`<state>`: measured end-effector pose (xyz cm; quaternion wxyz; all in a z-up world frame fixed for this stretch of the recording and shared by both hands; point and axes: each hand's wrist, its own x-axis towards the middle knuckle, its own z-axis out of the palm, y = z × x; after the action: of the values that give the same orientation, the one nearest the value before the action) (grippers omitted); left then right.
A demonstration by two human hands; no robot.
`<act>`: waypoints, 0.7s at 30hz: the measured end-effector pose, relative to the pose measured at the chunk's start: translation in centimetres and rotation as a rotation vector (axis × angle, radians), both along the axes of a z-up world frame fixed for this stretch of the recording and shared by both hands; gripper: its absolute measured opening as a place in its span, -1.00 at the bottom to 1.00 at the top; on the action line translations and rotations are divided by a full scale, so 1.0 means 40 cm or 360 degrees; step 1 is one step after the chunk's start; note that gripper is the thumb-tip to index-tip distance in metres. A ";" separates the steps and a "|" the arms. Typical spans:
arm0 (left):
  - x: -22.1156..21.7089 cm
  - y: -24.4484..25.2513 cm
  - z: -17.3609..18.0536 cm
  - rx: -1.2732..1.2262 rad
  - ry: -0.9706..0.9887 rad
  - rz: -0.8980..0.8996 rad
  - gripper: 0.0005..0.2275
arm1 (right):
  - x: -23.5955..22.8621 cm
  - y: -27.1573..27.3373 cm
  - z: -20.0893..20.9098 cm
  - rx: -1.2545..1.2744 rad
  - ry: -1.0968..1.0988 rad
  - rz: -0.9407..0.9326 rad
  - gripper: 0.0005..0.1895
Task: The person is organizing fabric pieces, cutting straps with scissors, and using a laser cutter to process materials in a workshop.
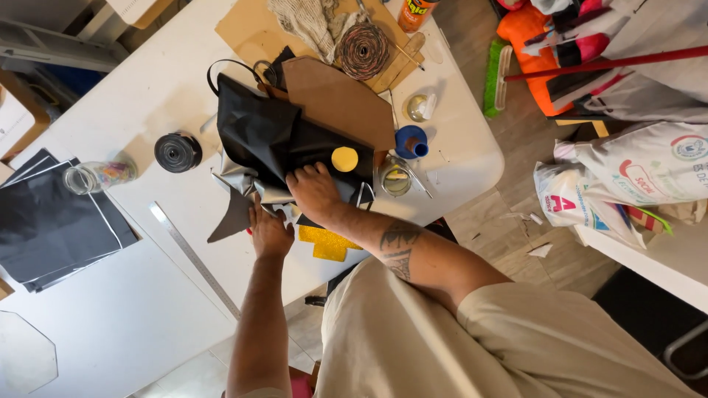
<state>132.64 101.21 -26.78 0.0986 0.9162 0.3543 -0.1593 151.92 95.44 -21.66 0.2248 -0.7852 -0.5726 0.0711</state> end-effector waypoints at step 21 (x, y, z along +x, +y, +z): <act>0.022 -0.074 0.100 0.0348 -0.0956 -0.0294 -0.93 | 0.085 -0.479 0.185 -0.0296 0.0572 0.0675 -0.68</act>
<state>133.53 98.23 -22.78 0.0850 0.9556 0.2398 0.1487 155.32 76.30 -14.28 0.2298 -0.6399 -0.6660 0.3069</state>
